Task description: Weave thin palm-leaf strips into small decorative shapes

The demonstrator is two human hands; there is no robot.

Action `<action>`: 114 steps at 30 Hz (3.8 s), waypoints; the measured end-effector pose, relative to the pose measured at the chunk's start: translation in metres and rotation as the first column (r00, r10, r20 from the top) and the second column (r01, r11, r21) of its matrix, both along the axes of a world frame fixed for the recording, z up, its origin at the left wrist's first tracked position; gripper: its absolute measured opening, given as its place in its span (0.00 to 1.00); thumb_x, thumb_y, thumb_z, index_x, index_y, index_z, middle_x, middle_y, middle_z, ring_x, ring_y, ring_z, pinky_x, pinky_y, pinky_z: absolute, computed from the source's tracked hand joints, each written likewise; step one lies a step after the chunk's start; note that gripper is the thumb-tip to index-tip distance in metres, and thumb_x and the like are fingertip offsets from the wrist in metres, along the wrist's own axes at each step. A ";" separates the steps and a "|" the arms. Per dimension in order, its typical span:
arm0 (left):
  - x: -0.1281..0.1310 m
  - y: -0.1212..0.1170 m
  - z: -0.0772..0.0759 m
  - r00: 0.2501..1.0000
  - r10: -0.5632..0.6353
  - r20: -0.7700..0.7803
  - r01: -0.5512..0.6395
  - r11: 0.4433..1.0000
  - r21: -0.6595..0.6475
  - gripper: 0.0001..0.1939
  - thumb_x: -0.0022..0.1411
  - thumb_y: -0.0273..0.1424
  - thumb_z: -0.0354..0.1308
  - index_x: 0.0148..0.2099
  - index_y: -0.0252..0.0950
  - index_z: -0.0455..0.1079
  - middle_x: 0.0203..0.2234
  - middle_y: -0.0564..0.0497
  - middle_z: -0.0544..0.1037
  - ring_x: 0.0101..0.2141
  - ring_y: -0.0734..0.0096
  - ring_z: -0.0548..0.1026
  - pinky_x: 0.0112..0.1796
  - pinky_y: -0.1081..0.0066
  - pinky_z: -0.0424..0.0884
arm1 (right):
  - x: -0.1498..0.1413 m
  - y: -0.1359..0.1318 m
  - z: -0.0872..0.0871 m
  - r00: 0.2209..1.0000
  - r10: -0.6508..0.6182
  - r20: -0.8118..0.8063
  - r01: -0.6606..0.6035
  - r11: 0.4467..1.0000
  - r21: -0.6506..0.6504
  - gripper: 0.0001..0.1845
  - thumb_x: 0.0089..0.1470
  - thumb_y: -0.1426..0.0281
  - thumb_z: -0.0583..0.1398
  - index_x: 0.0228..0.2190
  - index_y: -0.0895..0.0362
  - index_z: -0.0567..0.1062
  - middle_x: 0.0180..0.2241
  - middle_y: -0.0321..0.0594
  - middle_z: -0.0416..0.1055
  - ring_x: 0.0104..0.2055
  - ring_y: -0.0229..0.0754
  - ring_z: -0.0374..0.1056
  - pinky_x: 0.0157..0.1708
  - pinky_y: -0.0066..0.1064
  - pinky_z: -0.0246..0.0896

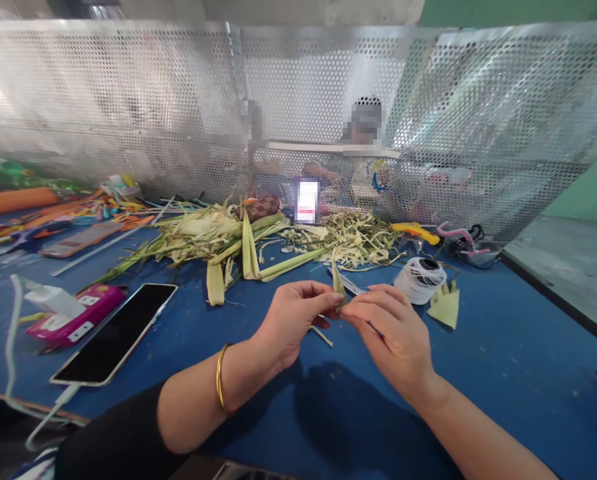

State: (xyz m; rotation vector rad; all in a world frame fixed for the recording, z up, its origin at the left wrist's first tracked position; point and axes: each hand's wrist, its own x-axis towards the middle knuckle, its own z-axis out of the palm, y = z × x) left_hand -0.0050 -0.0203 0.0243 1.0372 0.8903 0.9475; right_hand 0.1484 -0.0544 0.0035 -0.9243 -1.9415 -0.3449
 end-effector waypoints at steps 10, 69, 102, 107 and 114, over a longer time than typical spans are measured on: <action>0.002 -0.002 -0.005 0.999 -0.007 -0.039 0.009 1.000 0.030 0.09 0.46 0.32 0.65 0.23 0.32 0.70 0.17 0.54 0.72 0.21 0.79 0.67 0.21 0.78 0.60 | -0.002 -0.001 0.002 0.994 -0.066 0.089 0.057 0.994 0.093 0.08 0.56 0.79 0.57 0.31 0.55 0.74 0.28 0.39 0.73 0.30 0.38 0.67 0.38 0.36 0.61; 0.003 0.005 -0.009 0.993 -0.119 0.023 0.119 0.993 0.002 0.11 0.43 0.33 0.68 0.28 0.33 0.73 0.22 0.51 0.77 0.27 0.73 0.74 0.29 0.75 0.67 | -0.006 0.004 0.002 0.598 -0.226 -0.769 -0.468 0.681 -0.564 0.09 0.46 0.66 0.62 0.29 0.55 0.68 0.21 0.32 0.70 0.24 0.38 0.68 0.22 0.28 0.61; 0.000 0.002 -0.008 0.995 -0.083 0.062 0.086 0.996 -0.037 0.12 0.46 0.34 0.66 0.24 0.33 0.67 0.18 0.53 0.71 0.21 0.77 0.69 0.24 0.76 0.65 | 0.002 0.003 -0.002 0.997 0.010 -0.077 -0.021 0.989 -0.146 0.08 0.57 0.77 0.55 0.34 0.52 0.71 0.31 0.38 0.73 0.36 0.41 0.69 0.38 0.35 0.63; 0.002 0.000 -0.009 0.993 -0.092 0.072 0.095 0.995 -0.029 0.11 0.47 0.35 0.65 0.25 0.33 0.68 0.19 0.53 0.72 0.23 0.76 0.70 0.26 0.75 0.66 | 0.002 0.005 -0.003 0.998 -0.038 -0.054 0.033 0.994 -0.105 0.06 0.57 0.77 0.56 0.33 0.54 0.70 0.30 0.38 0.73 0.35 0.41 0.69 0.38 0.35 0.62; 0.004 -0.001 -0.009 0.997 -0.077 0.023 0.077 0.997 0.010 0.10 0.50 0.35 0.62 0.26 0.33 0.68 0.20 0.52 0.74 0.26 0.75 0.71 0.26 0.77 0.65 | -0.001 0.005 -0.004 0.995 -0.072 -0.062 0.065 0.992 -0.104 0.06 0.57 0.77 0.55 0.30 0.55 0.68 0.28 0.38 0.72 0.33 0.40 0.68 0.37 0.34 0.60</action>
